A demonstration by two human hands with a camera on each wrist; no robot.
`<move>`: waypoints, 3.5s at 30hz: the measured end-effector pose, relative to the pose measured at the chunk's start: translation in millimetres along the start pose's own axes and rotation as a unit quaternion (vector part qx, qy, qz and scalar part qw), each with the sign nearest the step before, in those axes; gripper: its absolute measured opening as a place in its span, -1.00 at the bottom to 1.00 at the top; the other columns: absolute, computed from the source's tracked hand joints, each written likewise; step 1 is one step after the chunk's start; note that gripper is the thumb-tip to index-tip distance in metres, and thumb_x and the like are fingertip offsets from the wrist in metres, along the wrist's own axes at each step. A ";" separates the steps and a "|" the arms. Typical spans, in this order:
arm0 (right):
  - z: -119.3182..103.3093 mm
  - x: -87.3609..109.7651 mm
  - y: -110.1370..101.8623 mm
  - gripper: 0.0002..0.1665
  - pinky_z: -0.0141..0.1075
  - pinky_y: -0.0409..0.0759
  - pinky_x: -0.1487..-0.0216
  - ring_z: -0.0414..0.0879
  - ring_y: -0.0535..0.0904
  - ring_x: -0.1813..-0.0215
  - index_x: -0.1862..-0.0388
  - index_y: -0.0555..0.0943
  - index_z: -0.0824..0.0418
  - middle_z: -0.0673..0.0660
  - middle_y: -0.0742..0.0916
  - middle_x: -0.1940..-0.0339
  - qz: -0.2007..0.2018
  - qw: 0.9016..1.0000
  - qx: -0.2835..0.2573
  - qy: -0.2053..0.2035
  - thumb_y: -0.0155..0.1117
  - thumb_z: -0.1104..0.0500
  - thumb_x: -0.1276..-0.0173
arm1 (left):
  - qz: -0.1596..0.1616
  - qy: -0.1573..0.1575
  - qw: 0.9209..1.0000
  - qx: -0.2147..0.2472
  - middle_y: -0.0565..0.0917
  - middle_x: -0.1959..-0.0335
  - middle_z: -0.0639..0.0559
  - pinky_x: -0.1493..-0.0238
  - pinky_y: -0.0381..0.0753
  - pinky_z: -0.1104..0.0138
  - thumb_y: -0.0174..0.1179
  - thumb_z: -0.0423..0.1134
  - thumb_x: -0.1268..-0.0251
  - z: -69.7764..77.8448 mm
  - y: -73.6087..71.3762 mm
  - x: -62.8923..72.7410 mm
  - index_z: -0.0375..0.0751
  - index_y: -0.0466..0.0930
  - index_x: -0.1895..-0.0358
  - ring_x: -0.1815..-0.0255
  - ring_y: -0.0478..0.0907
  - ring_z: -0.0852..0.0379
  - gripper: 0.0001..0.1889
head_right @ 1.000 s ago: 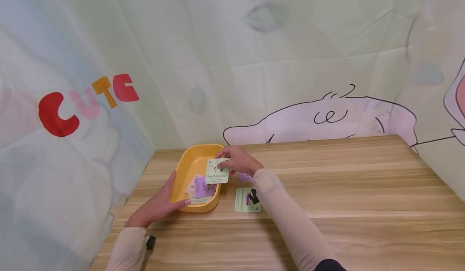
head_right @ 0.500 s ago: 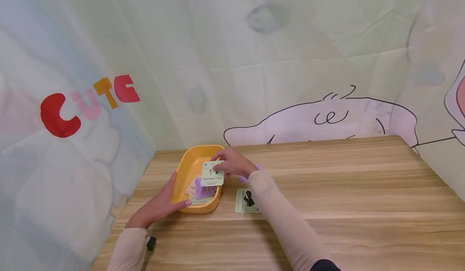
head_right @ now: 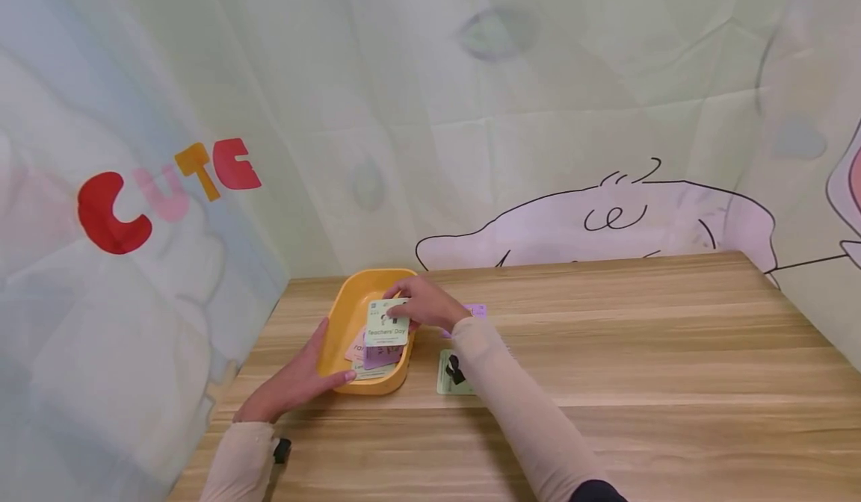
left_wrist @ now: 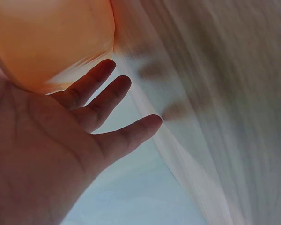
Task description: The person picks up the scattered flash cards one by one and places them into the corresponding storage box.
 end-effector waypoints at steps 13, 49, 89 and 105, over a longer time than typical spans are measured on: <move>8.6 -8.7 10.4 -0.69 -0.25 0.68 0.36 -0.08 0.64 0.31 -0.10 0.66 0.14 0.14 0.67 0.15 0.007 1.000 -0.021 0.015 0.39 0.23 -0.39 | -0.003 -0.007 1.000 -0.004 0.37 -0.41 -0.12 -0.37 0.34 -0.09 0.47 0.14 -0.11 -1.9 2.0 0.3 -0.06 -0.10 -0.61 -0.26 0.43 -0.08 0.13; 12.9 -7.4 8.7 -0.75 -0.03 0.68 0.09 -0.06 0.64 0.29 0.04 0.69 0.19 0.07 0.72 0.19 0.036 0.998 0.010 0.044 0.44 0.16 -0.35 | -0.001 -0.024 1.000 -0.007 0.24 -0.53 -0.15 -0.44 0.24 -0.13 0.46 0.12 -0.13 -5.7 1.3 1.4 -0.09 -0.17 -0.63 -0.39 0.34 -0.12 0.16; 18.3 -3.6 7.6 -0.67 -0.07 0.71 0.08 0.19 0.74 0.21 0.17 0.64 0.20 0.12 0.78 0.44 0.055 0.996 -0.009 0.073 0.49 -0.01 -0.31 | 0.003 -0.007 1.000 -0.002 0.35 -0.43 -0.13 -0.39 0.28 -0.10 0.48 0.06 -0.13 -2.7 0.5 0.3 -0.09 -0.07 -0.60 -0.31 0.38 -0.09 0.09; 16.2 -4.0 6.9 -0.73 -0.12 0.72 0.17 0.09 0.75 0.30 0.20 0.63 0.25 0.14 0.76 0.46 0.058 0.996 -0.033 0.052 0.48 0.10 -0.33 | 0.001 -0.021 1.000 0.000 0.33 -0.45 -0.12 -0.42 0.28 -0.10 0.48 0.08 -0.14 -3.6 1.5 0.2 -0.05 -0.12 -0.61 -0.30 0.39 -0.08 0.12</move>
Point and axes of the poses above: each hand's wrist, its own x-axis away from the middle knuckle, its own y-axis out of the palm, z = x × y, the point moved 10 cm from there along -x, towards the middle knuckle
